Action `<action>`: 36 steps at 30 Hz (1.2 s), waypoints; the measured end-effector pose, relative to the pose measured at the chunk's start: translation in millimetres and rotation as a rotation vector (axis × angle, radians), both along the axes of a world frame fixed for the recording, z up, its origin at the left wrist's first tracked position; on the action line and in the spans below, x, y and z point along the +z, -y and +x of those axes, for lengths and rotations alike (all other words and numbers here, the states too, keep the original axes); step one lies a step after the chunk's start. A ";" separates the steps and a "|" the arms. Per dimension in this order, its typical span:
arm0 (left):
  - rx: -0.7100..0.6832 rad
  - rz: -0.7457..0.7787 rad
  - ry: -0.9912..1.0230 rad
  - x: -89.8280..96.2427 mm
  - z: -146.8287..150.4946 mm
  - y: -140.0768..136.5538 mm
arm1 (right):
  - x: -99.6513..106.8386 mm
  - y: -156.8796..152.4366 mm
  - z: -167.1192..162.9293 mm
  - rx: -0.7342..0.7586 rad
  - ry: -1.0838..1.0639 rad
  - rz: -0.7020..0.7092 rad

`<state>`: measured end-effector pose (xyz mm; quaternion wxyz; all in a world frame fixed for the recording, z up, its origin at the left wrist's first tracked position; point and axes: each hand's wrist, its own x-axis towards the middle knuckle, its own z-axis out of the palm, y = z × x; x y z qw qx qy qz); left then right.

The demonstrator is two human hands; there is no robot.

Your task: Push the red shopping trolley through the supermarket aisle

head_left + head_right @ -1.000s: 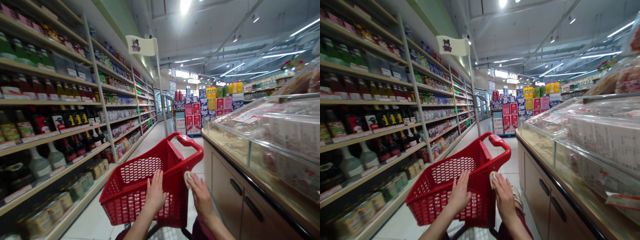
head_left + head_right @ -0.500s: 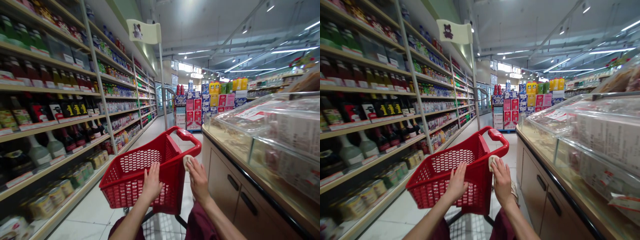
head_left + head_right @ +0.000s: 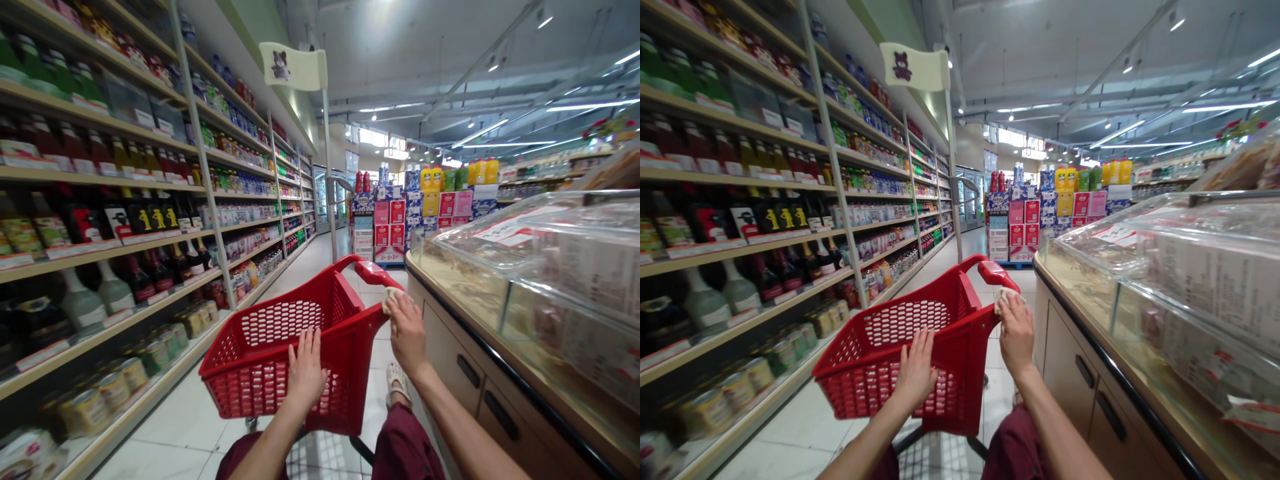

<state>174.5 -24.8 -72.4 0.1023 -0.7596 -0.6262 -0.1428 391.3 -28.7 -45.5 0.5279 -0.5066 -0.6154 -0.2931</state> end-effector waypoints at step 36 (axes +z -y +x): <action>0.037 0.041 -0.055 -14.3 -14.1 12.1 | 40.2 -18.3 -8.5 -0.167 0.212 -0.282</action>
